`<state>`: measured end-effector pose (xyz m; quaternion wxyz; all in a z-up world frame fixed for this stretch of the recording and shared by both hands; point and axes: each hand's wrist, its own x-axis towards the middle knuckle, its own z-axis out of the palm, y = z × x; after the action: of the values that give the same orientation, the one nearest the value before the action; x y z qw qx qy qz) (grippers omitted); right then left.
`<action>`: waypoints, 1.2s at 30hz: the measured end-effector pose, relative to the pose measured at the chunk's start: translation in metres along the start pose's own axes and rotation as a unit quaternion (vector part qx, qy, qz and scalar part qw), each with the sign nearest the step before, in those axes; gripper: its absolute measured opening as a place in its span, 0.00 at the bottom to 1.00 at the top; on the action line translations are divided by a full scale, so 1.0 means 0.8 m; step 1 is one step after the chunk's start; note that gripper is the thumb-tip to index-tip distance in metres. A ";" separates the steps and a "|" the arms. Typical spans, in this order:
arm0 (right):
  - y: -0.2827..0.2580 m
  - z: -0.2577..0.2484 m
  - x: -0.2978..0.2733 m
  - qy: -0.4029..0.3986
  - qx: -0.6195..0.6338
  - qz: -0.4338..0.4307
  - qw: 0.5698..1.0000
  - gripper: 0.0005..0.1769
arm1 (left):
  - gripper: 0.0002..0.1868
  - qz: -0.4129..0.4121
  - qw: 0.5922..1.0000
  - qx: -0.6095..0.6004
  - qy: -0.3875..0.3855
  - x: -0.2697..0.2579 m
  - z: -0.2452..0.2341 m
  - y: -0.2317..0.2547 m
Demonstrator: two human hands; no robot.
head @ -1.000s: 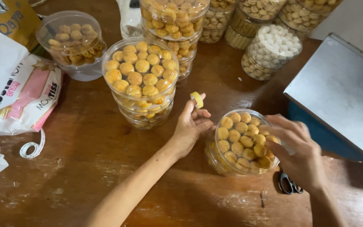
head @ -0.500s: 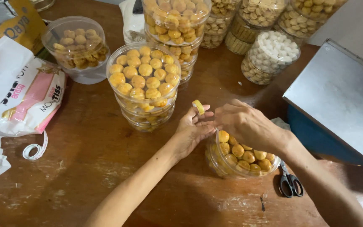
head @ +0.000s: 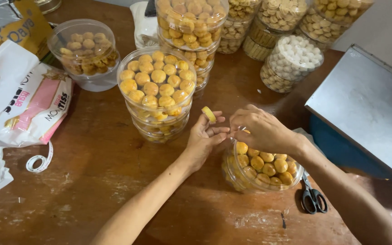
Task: Sealing plastic jars filled with cookies using adhesive tape and scissors
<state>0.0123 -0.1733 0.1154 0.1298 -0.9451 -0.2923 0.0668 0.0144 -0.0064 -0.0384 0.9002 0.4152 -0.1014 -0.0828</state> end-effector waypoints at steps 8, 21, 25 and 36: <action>-0.010 -0.004 0.001 -0.007 0.037 0.029 0.999 0.09 | 0.42 -0.027 1.000 -0.001 -0.016 -0.009 0.009 -0.007; -0.021 -0.018 0.003 -0.015 0.009 0.004 1.000 0.03 | 0.40 -0.071 0.997 -0.030 -0.007 -0.021 0.032 0.026; -0.031 -0.034 0.004 -0.063 -0.056 -0.006 0.996 0.05 | 0.39 -0.084 0.996 -0.033 -0.007 -0.014 0.024 0.014; -0.035 -0.041 0.012 -0.145 -0.129 0.008 0.981 0.11 | 0.36 -0.086 0.996 -0.020 -0.002 -0.010 0.020 0.003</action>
<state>0.0116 -0.1524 0.1541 -0.0373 -0.9365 -0.3065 0.1660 0.0026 -0.0147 -0.0272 0.8976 0.4045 -0.0657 -0.1626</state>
